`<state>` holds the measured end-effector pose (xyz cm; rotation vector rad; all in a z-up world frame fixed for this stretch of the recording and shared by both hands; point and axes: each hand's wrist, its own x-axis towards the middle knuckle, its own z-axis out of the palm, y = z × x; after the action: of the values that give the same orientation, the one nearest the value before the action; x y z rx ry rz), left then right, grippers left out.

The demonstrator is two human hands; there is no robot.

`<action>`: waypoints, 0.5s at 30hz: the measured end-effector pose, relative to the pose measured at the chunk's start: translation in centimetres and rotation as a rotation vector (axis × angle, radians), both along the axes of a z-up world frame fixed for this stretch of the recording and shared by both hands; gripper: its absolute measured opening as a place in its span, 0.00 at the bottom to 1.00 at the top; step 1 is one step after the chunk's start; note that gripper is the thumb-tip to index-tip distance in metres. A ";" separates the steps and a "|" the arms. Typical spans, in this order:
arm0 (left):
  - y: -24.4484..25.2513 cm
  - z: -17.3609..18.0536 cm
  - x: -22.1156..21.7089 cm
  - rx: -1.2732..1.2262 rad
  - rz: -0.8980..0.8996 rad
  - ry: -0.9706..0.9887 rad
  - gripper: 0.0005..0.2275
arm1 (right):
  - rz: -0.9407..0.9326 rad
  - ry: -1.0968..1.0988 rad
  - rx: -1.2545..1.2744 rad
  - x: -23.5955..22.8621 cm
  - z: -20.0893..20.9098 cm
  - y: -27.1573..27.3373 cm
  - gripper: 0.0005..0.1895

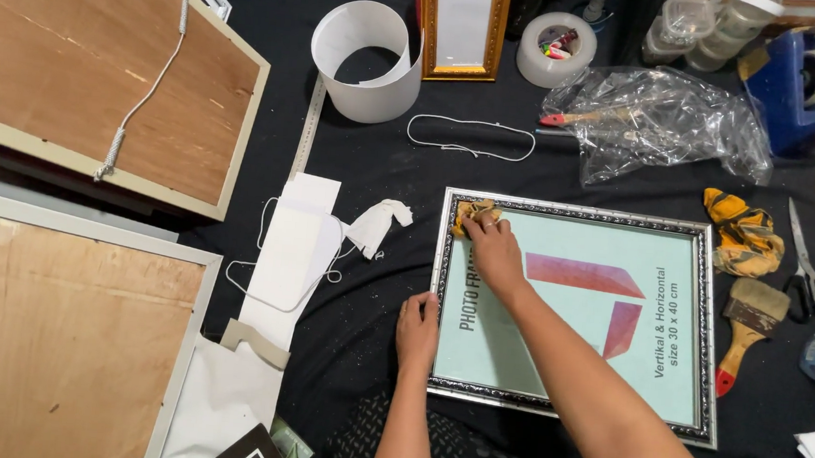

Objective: The person cleans a glass photo frame with a yellow cloth, wipes the edges and the back, then lifts and tilts the frame.

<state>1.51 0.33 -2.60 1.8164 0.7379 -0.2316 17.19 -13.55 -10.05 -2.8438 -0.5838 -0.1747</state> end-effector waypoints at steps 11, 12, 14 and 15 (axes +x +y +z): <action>0.4 -2.4 0.0 0.025 -0.026 0.003 0.20 | 0.348 -0.032 0.050 -16.7 1.1 -2.1 0.20; 0.3 -2.5 0.1 0.030 -0.039 0.009 0.21 | 0.417 0.027 0.047 -18.3 1.3 -2.4 0.17; 0.1 -1.3 -0.1 0.022 -0.039 0.027 0.21 | 0.489 0.083 0.086 -20.5 2.4 -3.1 0.20; 0.0 -0.6 -0.2 0.015 -0.034 0.050 0.21 | 0.565 0.143 0.126 -21.6 2.9 -3.5 0.22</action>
<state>1.30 0.31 -3.24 1.8437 0.7457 -0.2953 -4.44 -17.02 -7.15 -2.4283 -1.2537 0.0880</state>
